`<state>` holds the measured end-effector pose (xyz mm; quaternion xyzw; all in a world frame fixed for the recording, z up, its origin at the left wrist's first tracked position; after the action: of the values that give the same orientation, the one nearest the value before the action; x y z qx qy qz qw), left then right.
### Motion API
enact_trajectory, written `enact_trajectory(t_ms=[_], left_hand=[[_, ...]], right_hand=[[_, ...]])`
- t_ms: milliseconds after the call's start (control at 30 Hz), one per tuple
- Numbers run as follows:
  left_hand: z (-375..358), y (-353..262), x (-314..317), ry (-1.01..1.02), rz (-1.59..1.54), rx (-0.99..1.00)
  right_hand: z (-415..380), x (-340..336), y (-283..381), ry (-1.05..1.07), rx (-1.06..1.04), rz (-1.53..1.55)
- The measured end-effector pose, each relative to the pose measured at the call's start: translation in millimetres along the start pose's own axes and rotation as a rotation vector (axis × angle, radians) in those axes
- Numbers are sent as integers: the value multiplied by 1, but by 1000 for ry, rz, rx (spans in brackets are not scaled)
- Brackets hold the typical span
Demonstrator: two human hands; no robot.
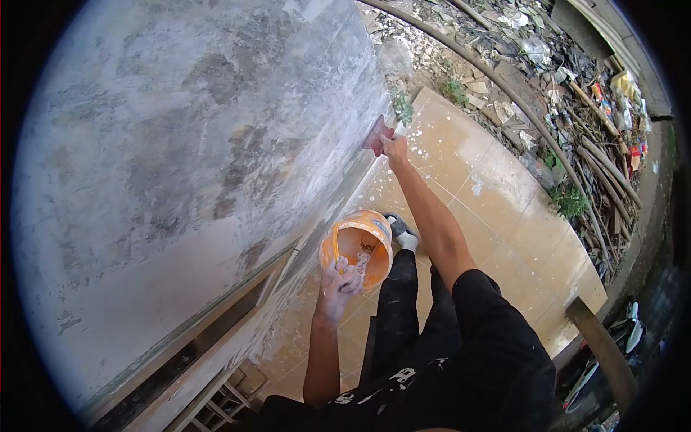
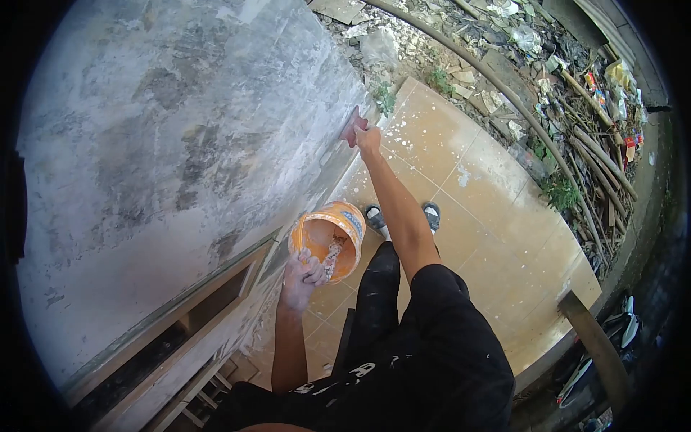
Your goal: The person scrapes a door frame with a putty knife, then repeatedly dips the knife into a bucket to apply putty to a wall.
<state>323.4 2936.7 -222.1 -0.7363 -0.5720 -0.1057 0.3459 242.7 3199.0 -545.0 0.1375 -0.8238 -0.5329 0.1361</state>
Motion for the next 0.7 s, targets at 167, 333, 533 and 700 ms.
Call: enact_trajectory(t_ms=[167,333,533,700], left_hand=[[-22,6,5,25,-19,70],[-56,-4,38,61,-97,149],[-111,-16,93,-46,30,270],[-150,-22,136,72,98,318]], right_hand=[[-52,3,152,297,86,275],[-101,-71,258,339,-34,452],[-217,-136,354,453,-19,351],[-286,-171,404,565,-44,255]])
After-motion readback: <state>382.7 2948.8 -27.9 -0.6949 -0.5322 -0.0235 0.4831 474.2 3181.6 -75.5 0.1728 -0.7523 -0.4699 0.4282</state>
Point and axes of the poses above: each hand's wrist, its own z-axis towards the middle knuckle, its own x-axis out of the palm, y = z × x, the point moved 3 cm from there along z, towards the middle knuckle, and after that the axes turned 10 degrees about -x, right-handed, at the moved point
